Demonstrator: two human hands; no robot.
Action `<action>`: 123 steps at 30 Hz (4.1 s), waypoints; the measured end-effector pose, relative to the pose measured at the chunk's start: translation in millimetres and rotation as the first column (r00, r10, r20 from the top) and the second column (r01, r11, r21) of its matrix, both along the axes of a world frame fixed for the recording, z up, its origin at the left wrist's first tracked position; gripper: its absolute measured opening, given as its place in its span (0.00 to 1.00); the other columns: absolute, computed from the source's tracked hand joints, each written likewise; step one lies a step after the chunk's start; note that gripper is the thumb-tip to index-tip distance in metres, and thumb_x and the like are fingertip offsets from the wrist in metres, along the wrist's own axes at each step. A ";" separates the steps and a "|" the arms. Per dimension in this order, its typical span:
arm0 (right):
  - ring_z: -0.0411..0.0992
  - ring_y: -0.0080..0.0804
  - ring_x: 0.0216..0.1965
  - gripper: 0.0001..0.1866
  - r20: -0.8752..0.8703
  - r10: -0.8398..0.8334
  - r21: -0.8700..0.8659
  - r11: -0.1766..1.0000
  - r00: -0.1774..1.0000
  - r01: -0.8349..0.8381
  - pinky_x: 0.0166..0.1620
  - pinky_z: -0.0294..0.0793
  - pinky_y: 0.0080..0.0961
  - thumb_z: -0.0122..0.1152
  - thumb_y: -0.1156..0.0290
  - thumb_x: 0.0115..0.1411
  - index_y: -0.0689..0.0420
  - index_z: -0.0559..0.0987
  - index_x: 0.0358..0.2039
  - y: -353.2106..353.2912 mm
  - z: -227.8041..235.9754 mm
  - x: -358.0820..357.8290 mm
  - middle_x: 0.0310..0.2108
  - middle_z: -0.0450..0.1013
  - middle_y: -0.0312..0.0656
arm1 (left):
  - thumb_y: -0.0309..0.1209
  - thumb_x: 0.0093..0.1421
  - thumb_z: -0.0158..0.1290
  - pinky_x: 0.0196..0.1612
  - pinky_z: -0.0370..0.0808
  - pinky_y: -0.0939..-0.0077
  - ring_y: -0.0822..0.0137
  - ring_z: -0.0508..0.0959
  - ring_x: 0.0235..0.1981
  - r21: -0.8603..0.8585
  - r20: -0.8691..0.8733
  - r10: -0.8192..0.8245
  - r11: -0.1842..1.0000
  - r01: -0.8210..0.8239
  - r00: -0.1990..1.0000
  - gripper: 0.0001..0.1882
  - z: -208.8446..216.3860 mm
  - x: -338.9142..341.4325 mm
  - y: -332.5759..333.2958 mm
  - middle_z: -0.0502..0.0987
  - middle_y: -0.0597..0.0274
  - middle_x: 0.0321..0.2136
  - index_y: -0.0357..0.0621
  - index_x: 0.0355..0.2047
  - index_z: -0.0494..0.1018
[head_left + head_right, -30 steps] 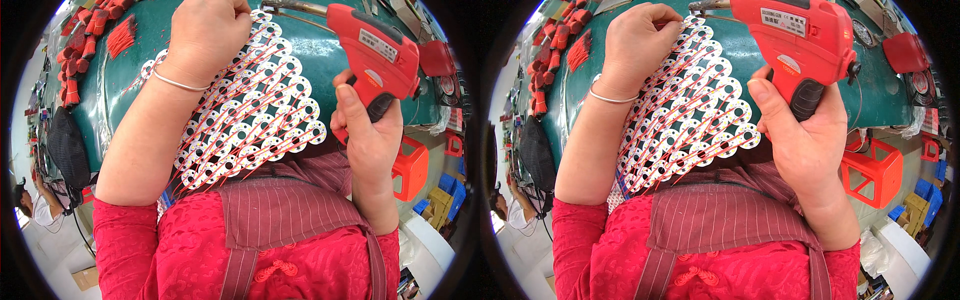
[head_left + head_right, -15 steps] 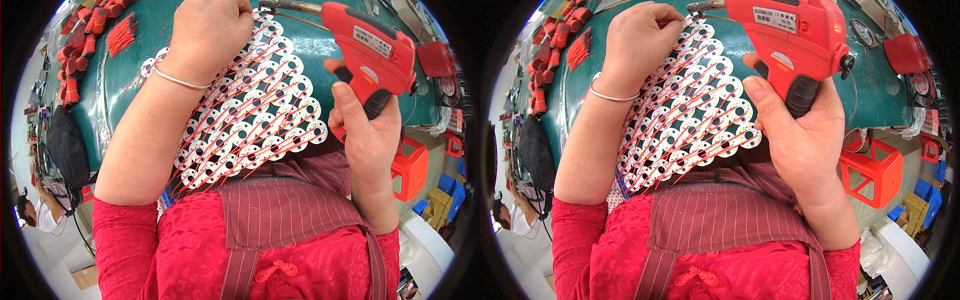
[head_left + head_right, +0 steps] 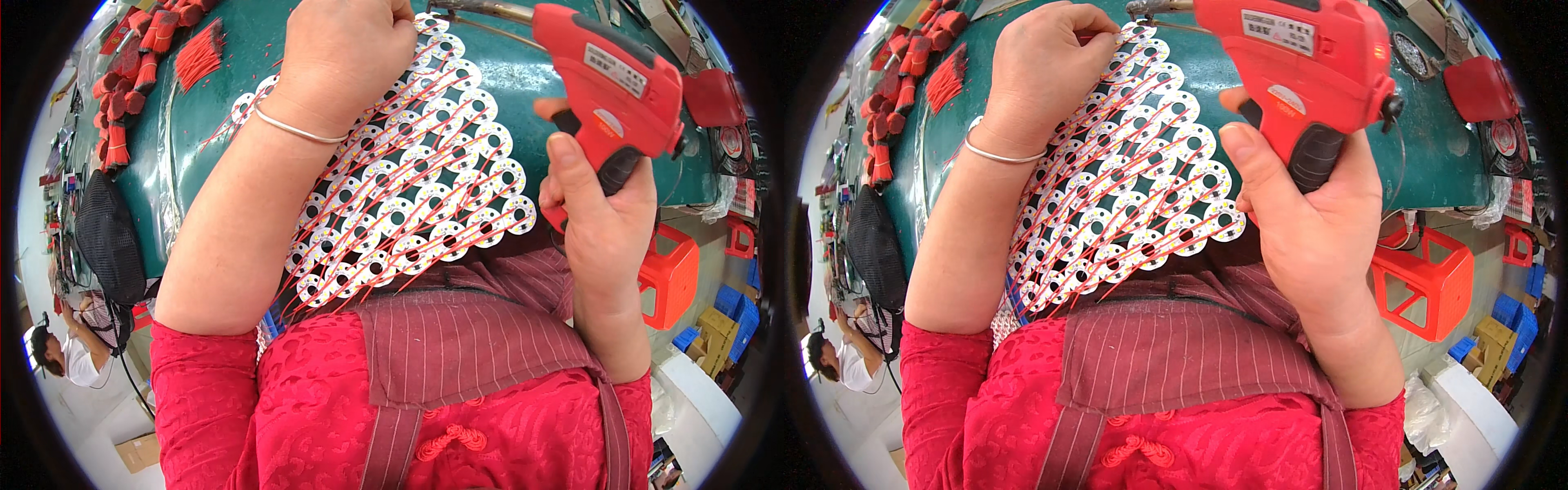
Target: The person attaches wires to a panel of LED circuit boards by picking wires from a bundle and soldering them in place using a soldering gun.
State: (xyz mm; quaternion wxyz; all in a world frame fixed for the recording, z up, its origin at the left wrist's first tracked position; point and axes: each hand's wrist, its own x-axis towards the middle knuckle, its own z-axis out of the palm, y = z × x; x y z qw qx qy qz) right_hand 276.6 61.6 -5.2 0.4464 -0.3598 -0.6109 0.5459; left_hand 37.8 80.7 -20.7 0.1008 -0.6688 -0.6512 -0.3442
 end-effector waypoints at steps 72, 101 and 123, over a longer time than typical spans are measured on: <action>0.67 0.17 0.31 0.22 -0.389 0.167 -0.222 0.938 0.906 -0.268 0.40 0.79 0.26 0.57 0.67 0.68 0.59 0.67 0.60 37.1 -14.1 20.2 0.54 0.71 0.48 | 0.21 0.56 0.53 0.39 0.75 0.65 0.54 0.77 0.33 -0.258 -0.090 -0.307 0.926 0.276 0.947 0.12 7.6 -105.8 -44.5 0.75 0.53 0.30 0.40 0.40 0.81; 0.67 0.16 0.31 0.22 -0.385 0.169 -0.208 0.942 0.907 -0.264 0.41 0.78 0.26 0.56 0.67 0.69 0.59 0.67 0.60 39.9 -17.5 21.0 0.54 0.71 0.49 | 0.19 0.55 0.50 0.38 0.72 0.57 0.49 0.77 0.35 -0.386 -0.363 -0.307 0.909 0.158 0.880 0.08 20.2 -123.1 -49.4 0.75 0.52 0.29 0.42 0.35 0.67; 0.65 0.16 0.31 0.25 -0.376 0.161 -0.224 0.940 0.913 -0.258 0.40 0.77 0.23 0.54 0.66 0.70 0.60 0.64 0.64 42.0 -19.3 23.3 0.56 0.70 0.48 | 0.24 0.55 0.50 0.36 0.73 0.53 0.45 0.78 0.32 -0.189 -0.316 0.241 0.932 -0.310 0.918 0.09 15.6 -177.5 -93.0 0.77 0.48 0.27 0.42 0.38 0.66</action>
